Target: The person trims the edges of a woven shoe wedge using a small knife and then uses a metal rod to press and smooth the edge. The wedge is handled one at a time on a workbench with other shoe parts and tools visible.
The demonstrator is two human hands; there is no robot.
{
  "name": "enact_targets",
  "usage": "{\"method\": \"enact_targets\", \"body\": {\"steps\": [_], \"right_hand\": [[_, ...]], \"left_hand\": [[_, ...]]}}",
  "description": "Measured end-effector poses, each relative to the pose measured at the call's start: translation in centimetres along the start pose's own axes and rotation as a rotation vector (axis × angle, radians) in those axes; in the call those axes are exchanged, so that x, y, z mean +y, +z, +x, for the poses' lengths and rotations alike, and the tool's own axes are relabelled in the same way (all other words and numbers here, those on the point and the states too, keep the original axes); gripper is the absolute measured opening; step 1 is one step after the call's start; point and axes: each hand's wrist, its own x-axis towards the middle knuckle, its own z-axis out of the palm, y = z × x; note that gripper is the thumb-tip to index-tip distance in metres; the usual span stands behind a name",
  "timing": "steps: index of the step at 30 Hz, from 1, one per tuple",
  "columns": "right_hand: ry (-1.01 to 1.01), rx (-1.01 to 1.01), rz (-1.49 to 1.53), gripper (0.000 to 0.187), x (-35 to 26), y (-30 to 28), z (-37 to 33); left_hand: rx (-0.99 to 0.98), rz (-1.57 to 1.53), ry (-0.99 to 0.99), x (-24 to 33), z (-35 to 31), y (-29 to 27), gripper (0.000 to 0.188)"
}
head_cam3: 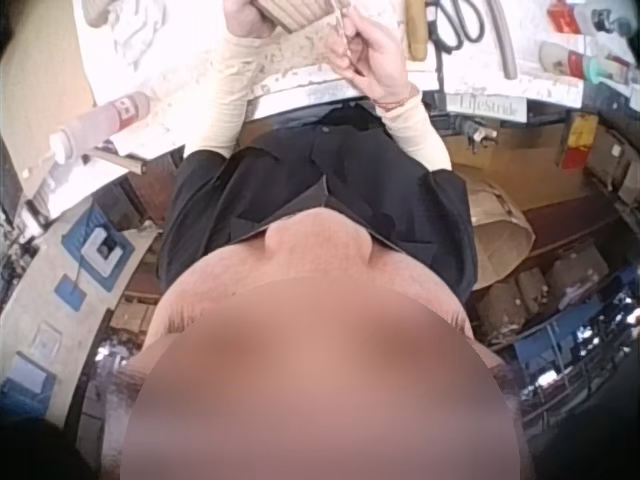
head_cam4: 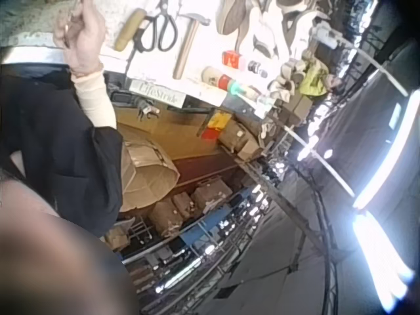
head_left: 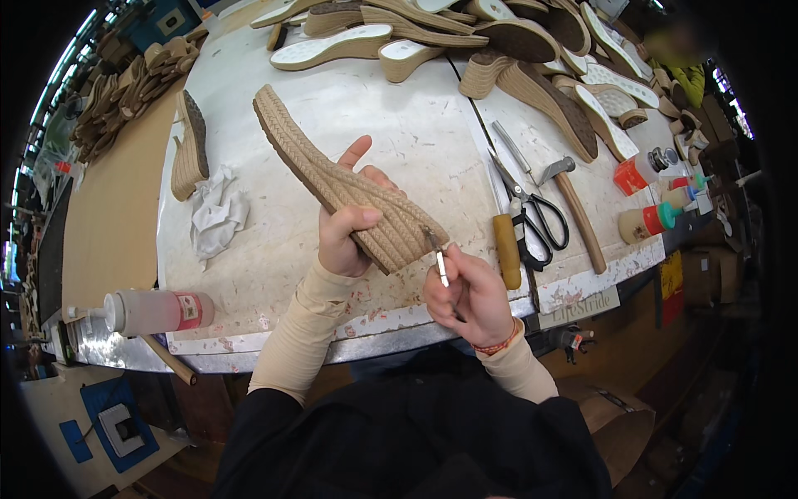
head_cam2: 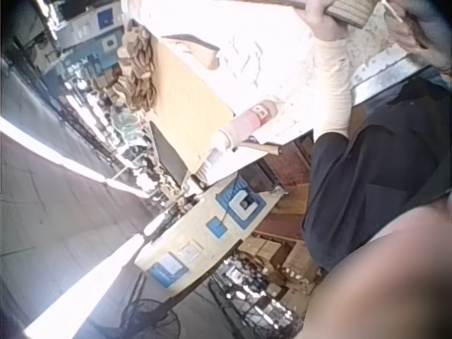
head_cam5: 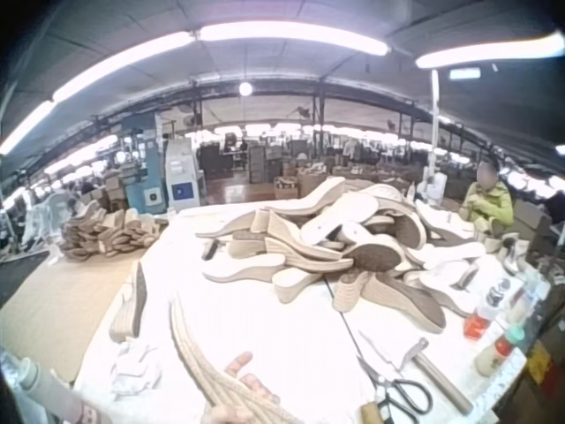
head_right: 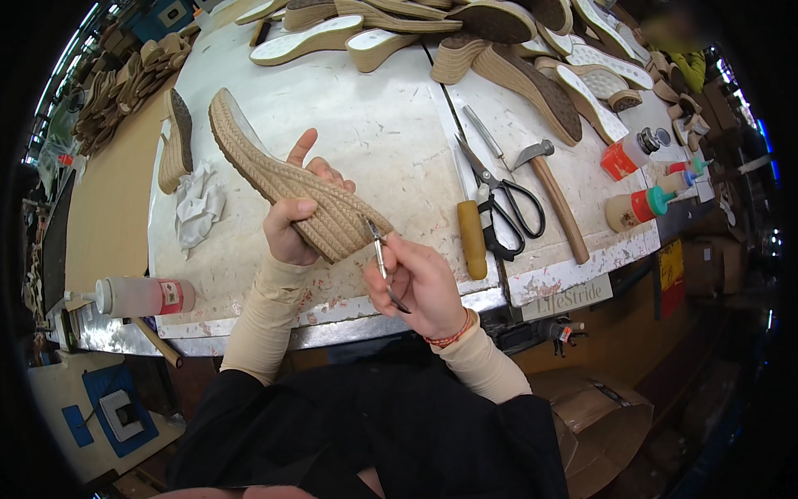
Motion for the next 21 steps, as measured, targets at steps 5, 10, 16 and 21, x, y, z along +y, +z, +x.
{"method": "enact_targets", "body": {"steps": [5, 10, 16, 21], "right_hand": [[0.136, -0.323, 0.596, 0.04, 2.3, -0.8, 1.1], [-0.056, -0.263, 0.574, 0.041, 1.7, -0.6, 0.9], [-0.329, 0.167, -0.807, 0.037, -0.9, 0.6, -0.8], [-0.324, 0.161, -0.871, 0.032, -0.4, 1.2, -0.7]], "left_hand": [[0.006, -0.053, -0.013, -0.3, -0.1, 0.1, 0.089], [0.015, -0.032, -0.012, -0.1, 0.0, -0.1, 0.089], [0.034, 0.047, 0.025, 0.0, 0.1, -0.3, 0.089], [0.017, 0.123, 0.052, -0.1, 0.0, -0.4, 0.09]]}}
